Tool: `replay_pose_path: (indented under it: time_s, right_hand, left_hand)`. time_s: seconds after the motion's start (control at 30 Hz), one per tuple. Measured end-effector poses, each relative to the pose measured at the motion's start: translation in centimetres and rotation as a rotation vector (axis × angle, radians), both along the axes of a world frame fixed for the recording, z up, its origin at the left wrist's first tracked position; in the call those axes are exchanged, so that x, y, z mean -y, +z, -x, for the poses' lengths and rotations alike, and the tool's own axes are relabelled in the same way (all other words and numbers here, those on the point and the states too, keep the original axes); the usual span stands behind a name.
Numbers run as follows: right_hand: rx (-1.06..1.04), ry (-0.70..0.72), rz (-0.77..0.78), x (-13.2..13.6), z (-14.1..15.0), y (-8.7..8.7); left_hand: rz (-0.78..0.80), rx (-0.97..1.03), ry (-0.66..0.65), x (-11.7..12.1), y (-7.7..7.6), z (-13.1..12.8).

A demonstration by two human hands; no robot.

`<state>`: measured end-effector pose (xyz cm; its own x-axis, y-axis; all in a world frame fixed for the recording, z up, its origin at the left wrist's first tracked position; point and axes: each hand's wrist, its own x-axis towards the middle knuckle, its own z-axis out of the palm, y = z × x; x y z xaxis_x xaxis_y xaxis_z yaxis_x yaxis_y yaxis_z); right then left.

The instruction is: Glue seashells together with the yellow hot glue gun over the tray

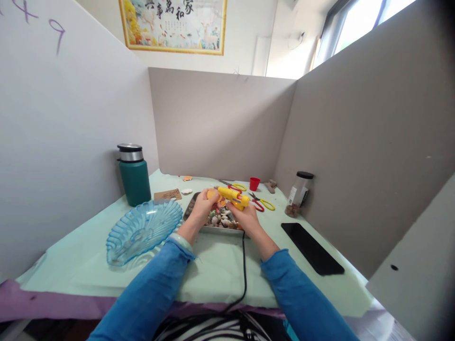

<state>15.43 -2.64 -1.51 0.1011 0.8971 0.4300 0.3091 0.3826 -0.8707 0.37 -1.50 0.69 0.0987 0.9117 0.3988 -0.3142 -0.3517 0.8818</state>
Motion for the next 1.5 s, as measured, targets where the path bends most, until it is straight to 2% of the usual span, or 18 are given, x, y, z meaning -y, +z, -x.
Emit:
replay_pose_path:
  time_s: [0.33, 0.53, 0.87, 1.23, 1.5]
  right_hand:
    - [-0.016, -0.020, 0.007, 0.1, 0.1, 0.1]
    - [-0.030, 0.027, -0.005, 0.2, 0.2, 0.2]
    - [-0.013, -0.017, 0.023, -0.1, 0.0, 0.0]
    - [-0.009, -0.037, 0.006, 0.1, -0.1, 0.1]
    - [-0.027, 0.024, 0.015, 0.4, -0.1, 0.3]
  left_hand:
    - [0.026, 0.002, 0.035, 0.1, 0.1, -0.1]
    - [0.035, -0.039, 0.039, -0.1, -0.2, 0.0]
    - [0.020, 0.012, 0.014, 0.0, 0.1, 0.1]
    - [0.068, 0.077, 0.174, -0.9, -0.2, 0.6]
    - [0.057, 0.067, 0.185, -0.9, -0.3, 0.7]
